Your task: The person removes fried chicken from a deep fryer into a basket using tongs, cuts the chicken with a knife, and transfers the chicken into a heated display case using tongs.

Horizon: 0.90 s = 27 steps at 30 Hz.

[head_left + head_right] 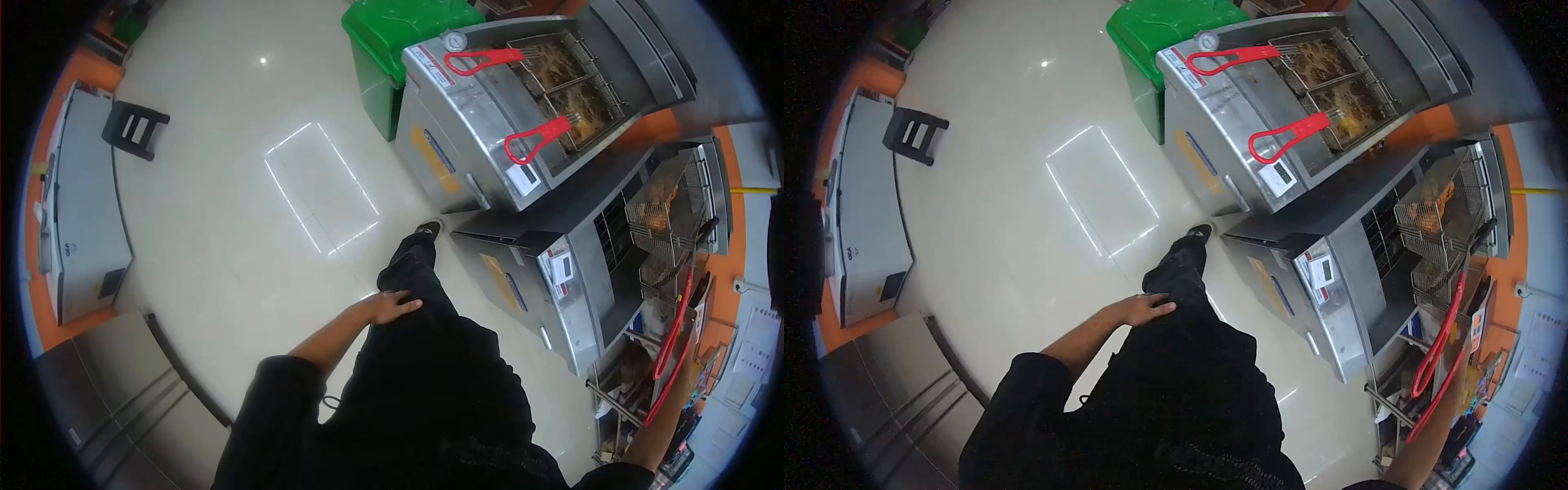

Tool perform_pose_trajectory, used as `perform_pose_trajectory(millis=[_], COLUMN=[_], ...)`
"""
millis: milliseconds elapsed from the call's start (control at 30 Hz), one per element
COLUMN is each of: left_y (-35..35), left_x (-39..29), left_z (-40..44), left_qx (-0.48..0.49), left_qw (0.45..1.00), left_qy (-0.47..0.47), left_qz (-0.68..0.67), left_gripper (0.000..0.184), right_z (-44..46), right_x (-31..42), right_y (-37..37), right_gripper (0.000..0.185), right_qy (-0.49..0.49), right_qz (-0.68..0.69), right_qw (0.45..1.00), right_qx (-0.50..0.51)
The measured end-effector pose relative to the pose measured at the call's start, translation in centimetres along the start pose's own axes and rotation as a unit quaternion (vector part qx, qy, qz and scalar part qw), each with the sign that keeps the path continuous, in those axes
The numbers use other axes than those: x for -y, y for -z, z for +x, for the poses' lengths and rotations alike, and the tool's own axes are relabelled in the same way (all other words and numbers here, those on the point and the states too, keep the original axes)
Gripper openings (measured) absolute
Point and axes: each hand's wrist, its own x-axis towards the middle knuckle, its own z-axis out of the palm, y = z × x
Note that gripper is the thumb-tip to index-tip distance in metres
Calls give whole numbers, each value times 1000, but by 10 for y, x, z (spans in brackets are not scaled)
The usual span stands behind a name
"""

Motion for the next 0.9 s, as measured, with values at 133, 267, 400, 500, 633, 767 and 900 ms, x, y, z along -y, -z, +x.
perform_pose_trajectory(millis=[133,267,400,500,633,767,900], left_y=[7,16,36,40,73,103,128], left_x=[11,34,48,63,75,104,129], left_z=[9,31,49,62,68,74,81], left_qx=[32,37,60,40,41,25,-40], left_qw=[998,997,997,997,990,980,975], left_qy=[46,33,10,64,112,141,136], left_qz=[-38,-60,-51,-25,-77,-139,-172], left_gripper=[100,98,93,92,93,88,75], right_z=[1,0,-13,-31,-64,-96,-96], right_x=[-3,-1,-2,-11,-29,32,37], right_y=[3,7,11,18,33,41,65], right_gripper=[47,49,52,54,56,62,65], right_qy=[-15,-35,-65,-108,-191,-198,-245], right_qz=[12,29,47,102,252,-71,-108], right_qw=[1000,999,997,989,948,977,963], right_qx=[-3,-2,0,-9,-27,-31,-19])
